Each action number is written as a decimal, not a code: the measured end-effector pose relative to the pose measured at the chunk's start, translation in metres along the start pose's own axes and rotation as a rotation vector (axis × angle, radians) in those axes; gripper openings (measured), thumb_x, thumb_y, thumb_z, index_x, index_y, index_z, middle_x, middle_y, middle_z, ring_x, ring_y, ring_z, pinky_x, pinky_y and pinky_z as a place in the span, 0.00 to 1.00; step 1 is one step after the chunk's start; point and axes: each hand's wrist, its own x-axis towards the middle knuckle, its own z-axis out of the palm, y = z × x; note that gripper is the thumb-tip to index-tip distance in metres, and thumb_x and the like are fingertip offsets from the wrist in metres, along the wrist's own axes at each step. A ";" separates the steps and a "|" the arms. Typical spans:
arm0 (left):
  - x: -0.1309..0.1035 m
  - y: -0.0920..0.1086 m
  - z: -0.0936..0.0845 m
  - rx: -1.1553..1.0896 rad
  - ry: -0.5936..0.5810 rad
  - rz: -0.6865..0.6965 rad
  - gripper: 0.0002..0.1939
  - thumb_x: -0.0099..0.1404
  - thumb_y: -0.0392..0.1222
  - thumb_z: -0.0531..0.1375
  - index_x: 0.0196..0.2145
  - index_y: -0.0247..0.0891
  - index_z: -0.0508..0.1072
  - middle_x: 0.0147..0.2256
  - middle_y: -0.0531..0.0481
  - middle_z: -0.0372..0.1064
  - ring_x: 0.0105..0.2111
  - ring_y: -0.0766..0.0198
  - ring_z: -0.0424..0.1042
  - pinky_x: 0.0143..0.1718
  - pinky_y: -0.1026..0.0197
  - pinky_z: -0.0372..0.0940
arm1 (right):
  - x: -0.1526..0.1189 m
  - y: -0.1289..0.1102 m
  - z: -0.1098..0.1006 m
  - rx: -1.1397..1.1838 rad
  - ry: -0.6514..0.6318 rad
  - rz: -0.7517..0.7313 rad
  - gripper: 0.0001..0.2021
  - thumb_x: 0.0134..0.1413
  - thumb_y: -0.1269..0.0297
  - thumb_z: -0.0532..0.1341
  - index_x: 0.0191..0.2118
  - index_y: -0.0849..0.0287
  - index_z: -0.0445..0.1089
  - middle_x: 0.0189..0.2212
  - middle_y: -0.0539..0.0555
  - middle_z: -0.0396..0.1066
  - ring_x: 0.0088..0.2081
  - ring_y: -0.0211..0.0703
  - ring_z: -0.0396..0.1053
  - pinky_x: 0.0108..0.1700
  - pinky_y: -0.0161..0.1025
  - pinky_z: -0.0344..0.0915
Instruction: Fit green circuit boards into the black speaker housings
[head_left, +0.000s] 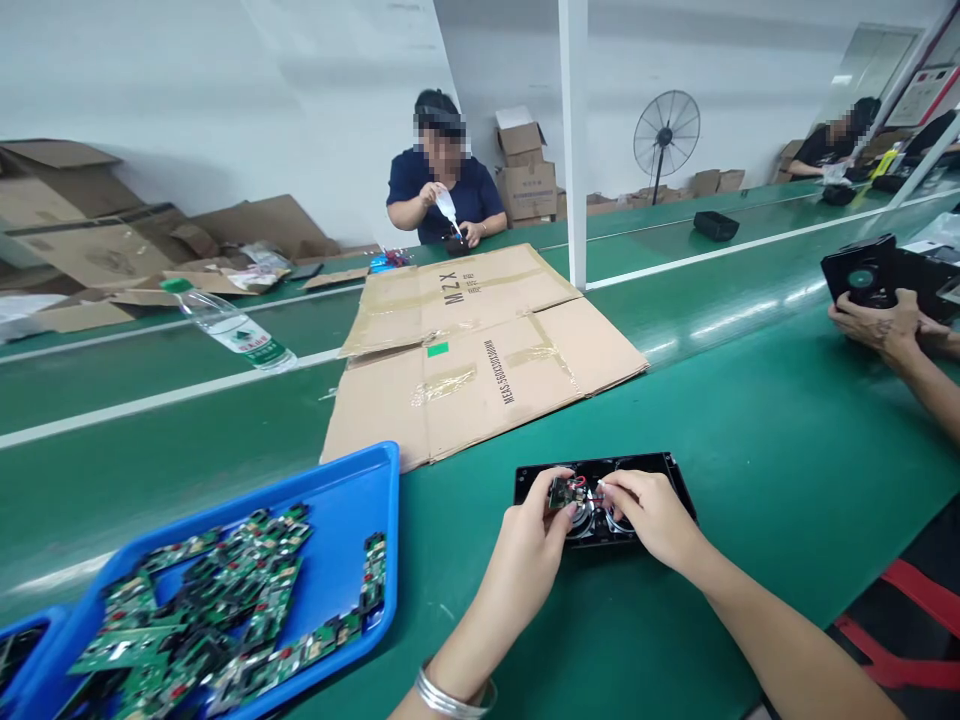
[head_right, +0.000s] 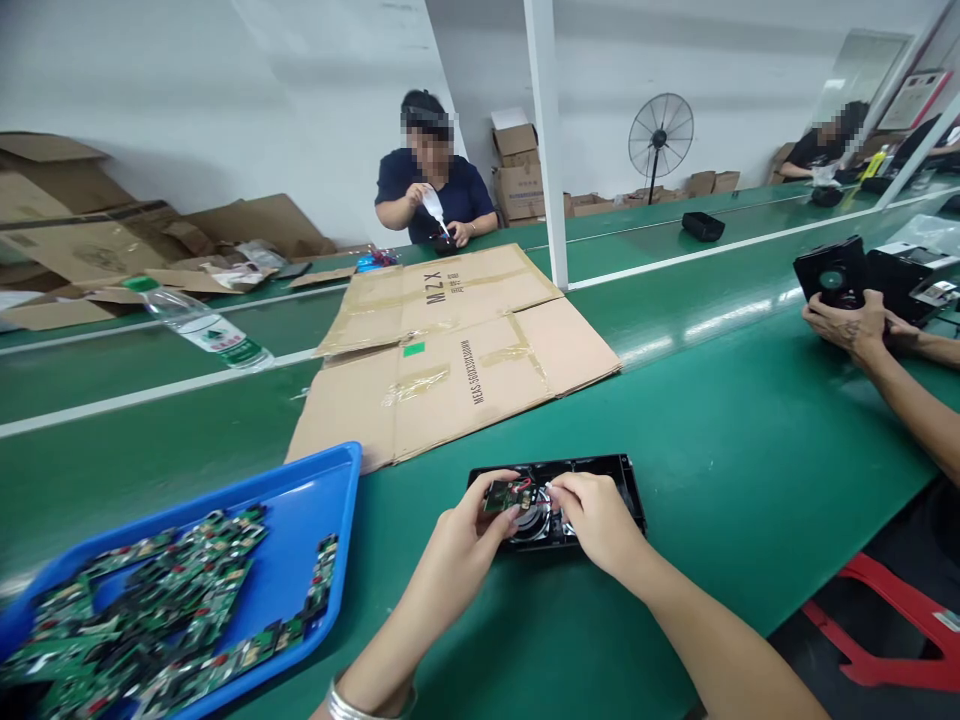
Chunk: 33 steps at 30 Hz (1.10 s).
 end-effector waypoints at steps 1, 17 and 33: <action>0.000 -0.001 0.000 -0.008 0.000 -0.001 0.13 0.61 0.41 0.51 0.45 0.46 0.62 0.31 0.54 0.70 0.29 0.63 0.70 0.31 0.62 0.65 | 0.000 0.000 -0.001 0.023 -0.002 0.017 0.12 0.61 0.65 0.50 0.31 0.59 0.68 0.25 0.49 0.68 0.26 0.35 0.65 0.31 0.32 0.59; -0.005 0.007 0.002 0.194 -0.067 0.033 0.15 0.63 0.38 0.48 0.47 0.45 0.62 0.34 0.51 0.72 0.33 0.62 0.71 0.33 0.62 0.63 | -0.004 -0.010 0.005 -0.294 -0.144 -0.113 0.12 0.58 0.70 0.51 0.24 0.59 0.63 0.23 0.50 0.66 0.25 0.37 0.61 0.28 0.34 0.52; -0.006 0.015 -0.011 0.159 -0.172 0.087 0.12 0.63 0.36 0.47 0.41 0.45 0.65 0.30 0.56 0.70 0.26 0.68 0.65 0.30 0.66 0.59 | -0.008 -0.009 0.009 -0.349 -0.055 -0.146 0.05 0.56 0.68 0.58 0.39 0.57 0.66 0.37 0.52 0.66 0.35 0.40 0.66 0.33 0.35 0.62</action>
